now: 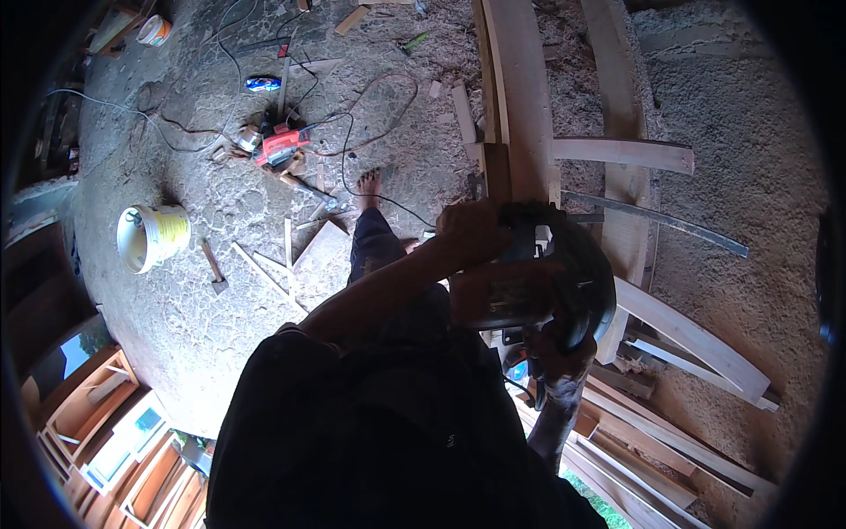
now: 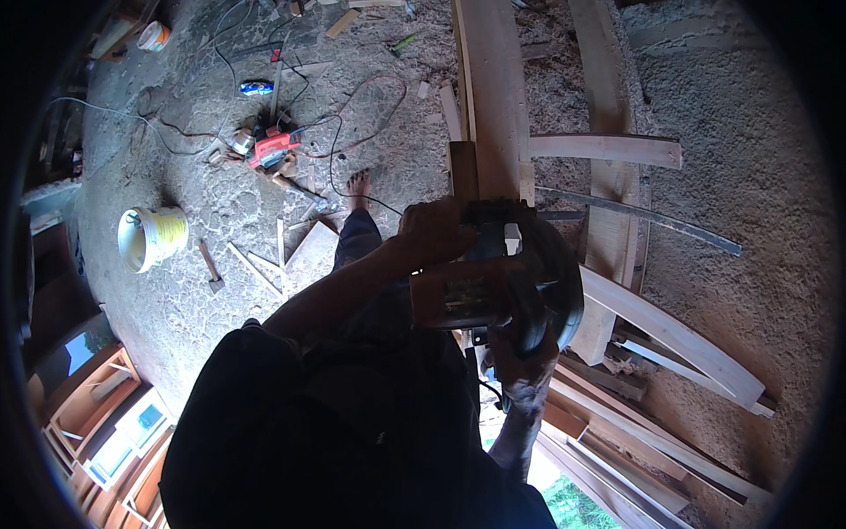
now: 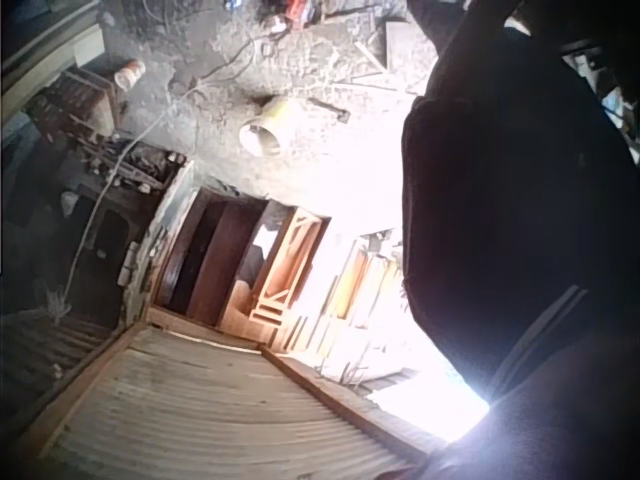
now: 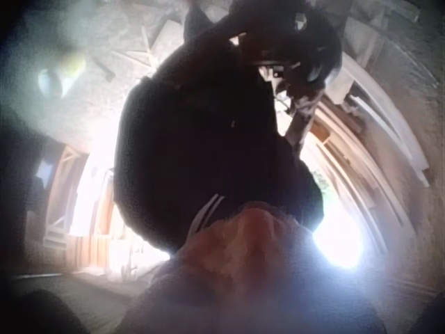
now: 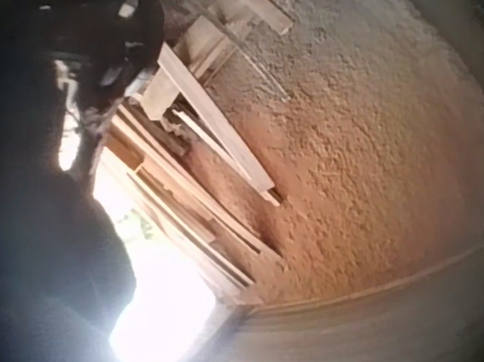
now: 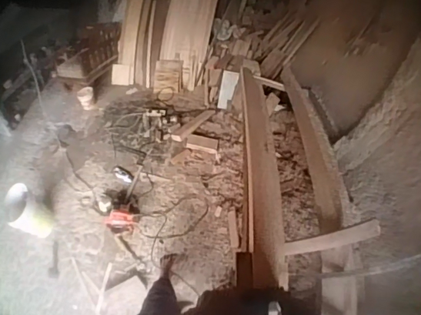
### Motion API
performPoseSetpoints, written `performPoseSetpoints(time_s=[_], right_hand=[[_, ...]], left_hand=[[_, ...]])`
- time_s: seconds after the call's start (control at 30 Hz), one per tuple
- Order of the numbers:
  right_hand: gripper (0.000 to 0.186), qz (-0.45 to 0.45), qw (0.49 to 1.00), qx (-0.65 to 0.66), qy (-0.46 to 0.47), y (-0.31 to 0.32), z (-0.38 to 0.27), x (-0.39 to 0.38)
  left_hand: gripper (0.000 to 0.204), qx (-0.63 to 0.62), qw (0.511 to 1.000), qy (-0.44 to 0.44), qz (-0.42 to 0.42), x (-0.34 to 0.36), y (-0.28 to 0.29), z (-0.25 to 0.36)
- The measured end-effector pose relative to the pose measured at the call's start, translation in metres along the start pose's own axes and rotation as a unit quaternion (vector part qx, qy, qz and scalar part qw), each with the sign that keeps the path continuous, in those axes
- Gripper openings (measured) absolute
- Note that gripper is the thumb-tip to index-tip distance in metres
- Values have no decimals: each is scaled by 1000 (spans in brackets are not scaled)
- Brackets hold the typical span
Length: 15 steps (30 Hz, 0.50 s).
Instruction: The person uses a circular saw to cut a long wooden plank on a workbench, then uses a hand plane to smooth the cut edge. The person also picks up and places a small wooden block.
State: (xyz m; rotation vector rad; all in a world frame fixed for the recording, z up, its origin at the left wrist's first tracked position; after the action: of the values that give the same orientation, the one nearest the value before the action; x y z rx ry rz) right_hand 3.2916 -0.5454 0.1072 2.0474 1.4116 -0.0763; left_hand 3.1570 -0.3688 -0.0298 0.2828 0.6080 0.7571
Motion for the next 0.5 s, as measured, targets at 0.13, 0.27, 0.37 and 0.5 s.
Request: performPoseSetpoints(time_s=[0.13,0.27,0.37,0.5], right_hand=[[36,8,1000,3,-10,-3,-2,0],[32,11,998,35,-51,-4,-2,-3],[32,-3,997,38,-73,-3,2,-4],[36,20,1000,-11,-4,-3,9,-3]], left_hand=[[51,17,1000,-21,2,0,-3,-1],[49,19,999,-26,7,2,-8,-5],[47,22,997,-62,30,-1,-11,-11],[45,9,991,-110,69,-6,-11,-18]])
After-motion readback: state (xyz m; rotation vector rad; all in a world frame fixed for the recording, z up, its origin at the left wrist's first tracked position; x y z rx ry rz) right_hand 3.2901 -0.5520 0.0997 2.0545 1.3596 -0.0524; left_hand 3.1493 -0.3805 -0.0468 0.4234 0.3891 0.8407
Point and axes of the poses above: each hand's wrist, its own x-axis towards the middle knuckle, its own y-axis out of the back of the hand, z = x × y, the point moved 2 cm from there along x, towards the middle knuckle, and after that the axes turned 5 degrees about -y, right-handed, at the moved point
